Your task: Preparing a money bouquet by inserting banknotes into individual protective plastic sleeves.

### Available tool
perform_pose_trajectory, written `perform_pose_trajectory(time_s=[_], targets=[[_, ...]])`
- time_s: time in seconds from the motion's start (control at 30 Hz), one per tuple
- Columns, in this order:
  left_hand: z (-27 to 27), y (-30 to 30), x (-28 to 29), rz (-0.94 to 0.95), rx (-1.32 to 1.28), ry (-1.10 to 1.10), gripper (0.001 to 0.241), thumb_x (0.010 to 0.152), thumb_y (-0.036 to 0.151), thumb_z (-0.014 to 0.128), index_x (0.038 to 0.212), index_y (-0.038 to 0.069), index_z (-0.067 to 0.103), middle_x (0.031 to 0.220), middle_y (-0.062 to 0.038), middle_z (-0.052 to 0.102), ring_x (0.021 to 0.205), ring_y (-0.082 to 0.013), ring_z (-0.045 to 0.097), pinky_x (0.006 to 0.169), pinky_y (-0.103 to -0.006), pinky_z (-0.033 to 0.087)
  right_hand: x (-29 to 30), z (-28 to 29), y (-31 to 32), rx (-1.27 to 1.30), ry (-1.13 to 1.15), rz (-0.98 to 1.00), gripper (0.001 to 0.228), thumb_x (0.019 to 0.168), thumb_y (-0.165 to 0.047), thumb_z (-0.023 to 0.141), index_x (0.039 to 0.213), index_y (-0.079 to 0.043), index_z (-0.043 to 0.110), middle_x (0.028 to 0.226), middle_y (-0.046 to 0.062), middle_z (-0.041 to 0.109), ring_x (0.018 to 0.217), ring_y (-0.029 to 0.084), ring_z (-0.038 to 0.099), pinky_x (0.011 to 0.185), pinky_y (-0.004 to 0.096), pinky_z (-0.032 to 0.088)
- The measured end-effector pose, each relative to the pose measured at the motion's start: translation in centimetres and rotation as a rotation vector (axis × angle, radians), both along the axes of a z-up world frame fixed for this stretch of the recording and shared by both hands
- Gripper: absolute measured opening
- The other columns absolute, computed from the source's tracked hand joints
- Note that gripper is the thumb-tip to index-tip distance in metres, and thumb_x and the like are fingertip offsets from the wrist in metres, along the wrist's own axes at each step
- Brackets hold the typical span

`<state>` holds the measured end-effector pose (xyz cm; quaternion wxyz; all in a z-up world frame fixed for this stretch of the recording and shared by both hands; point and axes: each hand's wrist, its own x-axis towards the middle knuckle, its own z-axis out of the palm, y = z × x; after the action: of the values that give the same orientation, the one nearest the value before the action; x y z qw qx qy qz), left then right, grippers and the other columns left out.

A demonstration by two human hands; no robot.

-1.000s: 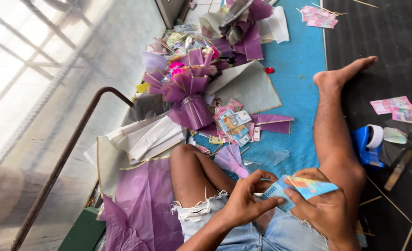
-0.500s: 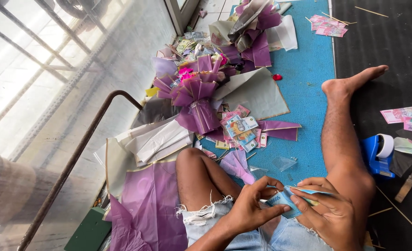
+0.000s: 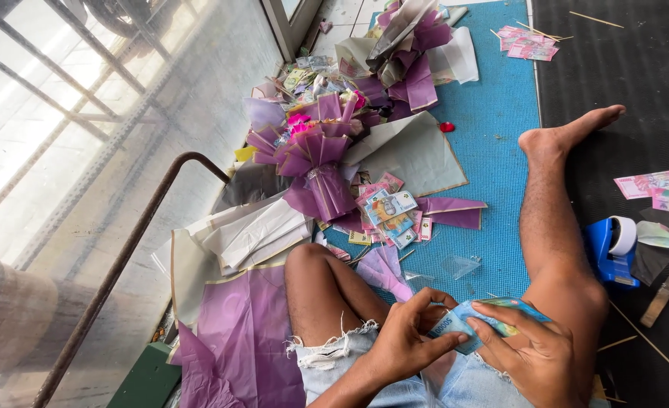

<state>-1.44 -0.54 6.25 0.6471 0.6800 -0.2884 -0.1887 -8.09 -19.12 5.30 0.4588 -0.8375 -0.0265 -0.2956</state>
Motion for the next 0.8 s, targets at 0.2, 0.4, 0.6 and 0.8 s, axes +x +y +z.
perform_pose_trajectory(time_s=[0.2, 0.4, 0.6, 0.8], targets=[[-0.3, 0.3, 0.0, -0.035, -0.026, -0.043, 0.036, 0.093, 0.017, 0.08, 0.117, 0.008, 0.054, 0.066, 0.005, 0.05, 0.058, -0.0042, 0.034, 0.051, -0.0237, 0.03, 0.1, -0.3, -0.2, -0.009, 0.098, 0.053, 0.028, 0.072, -0.012, 0.086, 0.1, -0.012, 0.081, 0.097, 0.001, 0.084, 0.085, 0.008, 0.077, 0.083, 0.021, 0.062], [-0.4, 0.4, -0.1, 0.011, -0.031, -0.057, 0.033, 0.093, 0.015, 0.08, 0.113, 0.009, 0.054, 0.061, 0.007, 0.031, 0.058, -0.006, 0.021, 0.051, -0.0257, 0.02, 0.5, 1.3, 0.3, 0.028, 0.042, 0.103, 0.029, 0.075, -0.01, 0.084, 0.103, -0.011, 0.081, 0.088, 0.003, 0.077, 0.079, 0.009, 0.075, 0.075, 0.02, 0.066], [0.0, 0.6, -0.1, -0.011, 0.032, -0.088, 0.036, 0.093, 0.017, 0.082, 0.115, 0.009, 0.055, 0.061, 0.005, 0.037, 0.058, -0.0077, 0.023, 0.051, -0.0265, 0.022, 0.2, -0.3, -0.7, 0.029, 0.061, 0.038, 0.014, 0.074, -0.012, 0.085, 0.088, -0.011, 0.084, 0.08, -0.002, 0.084, 0.071, 0.007, 0.076, 0.083, 0.027, 0.055], [0.1, 0.6, -0.2, 0.01, 0.024, -0.084, 0.035, 0.091, 0.011, 0.084, 0.113, 0.01, 0.057, 0.063, 0.005, 0.044, 0.057, -0.0063, 0.028, 0.05, -0.0256, 0.025, 0.1, 0.4, 0.3, 0.092, 0.063, 0.091, 0.016, 0.076, -0.01, 0.085, 0.091, -0.013, 0.084, 0.087, -0.001, 0.086, 0.08, 0.007, 0.081, 0.098, 0.027, 0.047]])
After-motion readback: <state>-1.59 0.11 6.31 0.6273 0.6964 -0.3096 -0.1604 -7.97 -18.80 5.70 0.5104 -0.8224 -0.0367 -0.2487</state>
